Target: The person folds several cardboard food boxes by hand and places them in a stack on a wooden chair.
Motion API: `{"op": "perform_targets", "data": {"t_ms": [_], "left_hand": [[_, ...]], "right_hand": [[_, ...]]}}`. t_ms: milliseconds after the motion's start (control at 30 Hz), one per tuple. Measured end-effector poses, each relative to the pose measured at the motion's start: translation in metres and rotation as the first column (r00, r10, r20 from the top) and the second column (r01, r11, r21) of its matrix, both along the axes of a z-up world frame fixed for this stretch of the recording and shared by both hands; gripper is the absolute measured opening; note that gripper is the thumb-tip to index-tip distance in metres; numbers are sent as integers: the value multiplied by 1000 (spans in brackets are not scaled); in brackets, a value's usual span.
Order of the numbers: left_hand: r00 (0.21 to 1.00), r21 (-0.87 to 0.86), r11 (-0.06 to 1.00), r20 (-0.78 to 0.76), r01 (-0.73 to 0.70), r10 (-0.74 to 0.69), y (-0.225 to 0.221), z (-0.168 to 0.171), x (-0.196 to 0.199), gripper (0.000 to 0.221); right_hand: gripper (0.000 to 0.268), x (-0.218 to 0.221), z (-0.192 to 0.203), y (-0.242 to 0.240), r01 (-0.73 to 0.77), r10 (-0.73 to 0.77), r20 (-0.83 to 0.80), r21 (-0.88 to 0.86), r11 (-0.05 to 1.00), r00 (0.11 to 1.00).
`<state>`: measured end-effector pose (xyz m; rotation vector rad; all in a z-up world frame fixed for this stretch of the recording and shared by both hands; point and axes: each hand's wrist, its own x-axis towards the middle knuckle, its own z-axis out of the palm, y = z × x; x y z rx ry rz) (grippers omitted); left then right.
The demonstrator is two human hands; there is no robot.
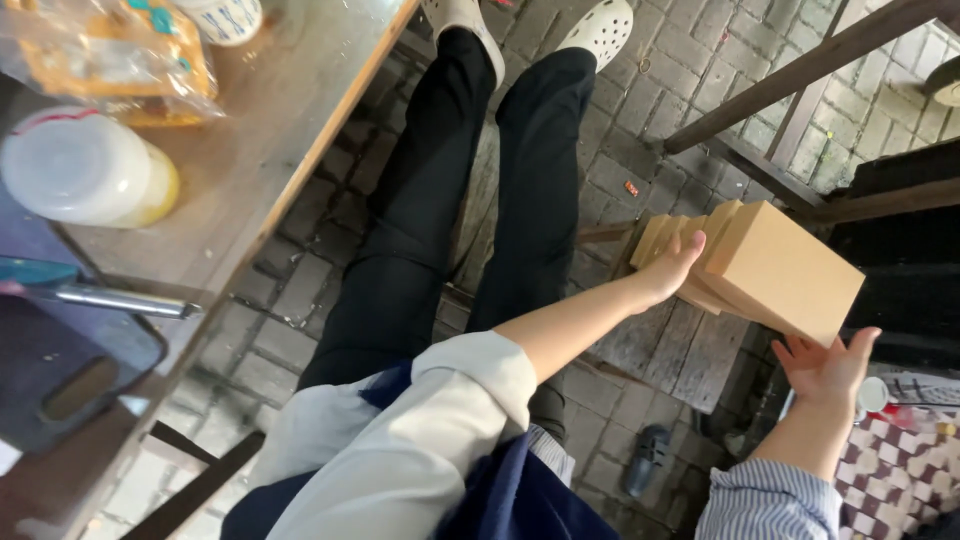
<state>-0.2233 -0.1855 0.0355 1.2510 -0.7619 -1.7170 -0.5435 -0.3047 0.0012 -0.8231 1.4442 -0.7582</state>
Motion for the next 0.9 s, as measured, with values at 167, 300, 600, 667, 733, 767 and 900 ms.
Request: {"op": "perform_targets", "data": {"t_ms": [167,300,600,667,733,767,900], "left_hand": [[998,-123,991,-23,51,-55,-10,-22,-34,97],[997,-49,998,-53,44,-47,2,0,-37,105],[998,23,998,-39,53,-52,3,-14,-48,112],[996,40,996,-45,75,-73,10,-6,-40,118],[997,-3,998,-44,70,-70,14,-9,-32,117],[997,-48,997,-44,65,-67,16,-10,-28,116],[994,-5,998,87,65,-64,54,22,19,126]], "right_hand": [[100,31,9,7,-8,8,44,9,1000,999],[95,60,38,16,-180,180,-14,-32,983,984],[79,38,13,4,-90,90,-2,-42,995,996],[73,28,-1,1,14,-11,51,-74,997,999],[71,27,-6,4,94,-89,85,-63,994,992],[71,26,-8,6,173,-166,116,-52,983,979],[76,18,-32,0,240,-226,160,-69,968,961]]}}
